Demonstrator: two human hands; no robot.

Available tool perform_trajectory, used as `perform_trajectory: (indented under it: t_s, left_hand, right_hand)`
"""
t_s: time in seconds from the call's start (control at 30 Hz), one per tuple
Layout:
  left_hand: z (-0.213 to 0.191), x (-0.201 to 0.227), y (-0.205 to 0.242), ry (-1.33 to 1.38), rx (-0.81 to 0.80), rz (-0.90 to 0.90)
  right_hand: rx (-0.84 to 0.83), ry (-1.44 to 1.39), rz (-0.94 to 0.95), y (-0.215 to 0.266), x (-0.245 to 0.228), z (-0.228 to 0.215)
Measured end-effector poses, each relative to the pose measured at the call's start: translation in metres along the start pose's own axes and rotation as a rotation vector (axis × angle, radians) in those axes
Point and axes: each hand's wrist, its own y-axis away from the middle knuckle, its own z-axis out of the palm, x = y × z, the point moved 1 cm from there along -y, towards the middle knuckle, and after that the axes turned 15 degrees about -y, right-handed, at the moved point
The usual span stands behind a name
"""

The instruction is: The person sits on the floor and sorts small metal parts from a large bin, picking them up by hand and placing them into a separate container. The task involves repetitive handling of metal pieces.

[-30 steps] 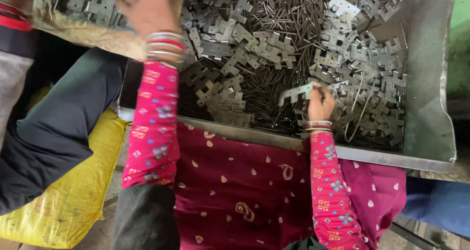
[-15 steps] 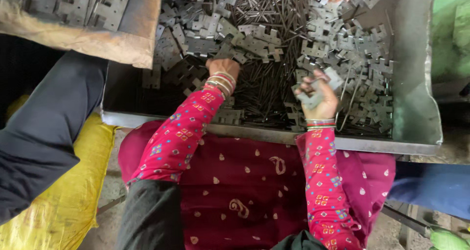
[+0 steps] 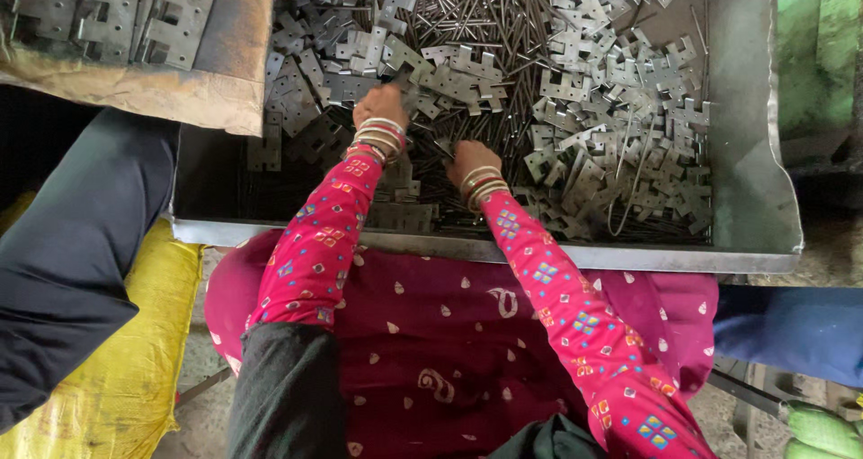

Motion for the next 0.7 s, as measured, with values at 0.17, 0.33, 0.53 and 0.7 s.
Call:
perform_trajectory:
  t_s: [0.17, 0.33, 0.53, 0.7]
  left_hand:
    - [-0.105, 0.016, 0.016, 0.335, 0.112, 0.112]
    - [-0.176, 0.02, 0.024, 0.942, -0.114, 0.214]
    - [-0.182, 0.038, 0.037, 1.48, -0.318, 0.15]
    - [-0.138, 0.097, 0.092, 0.833, 0.359, 0.53]
  right_hand:
    - [0.139, -0.083, -0.238, 0.0, 0.016, -0.006]
    - [0.355, -0.782, -0.144, 0.033, 0.054, -0.051]
    - [0.19, -2.036, 0.152, 0.061, 0.084, -0.082]
    - [-0.101, -2.025, 0.221, 0.064, 0.071, -0.064]
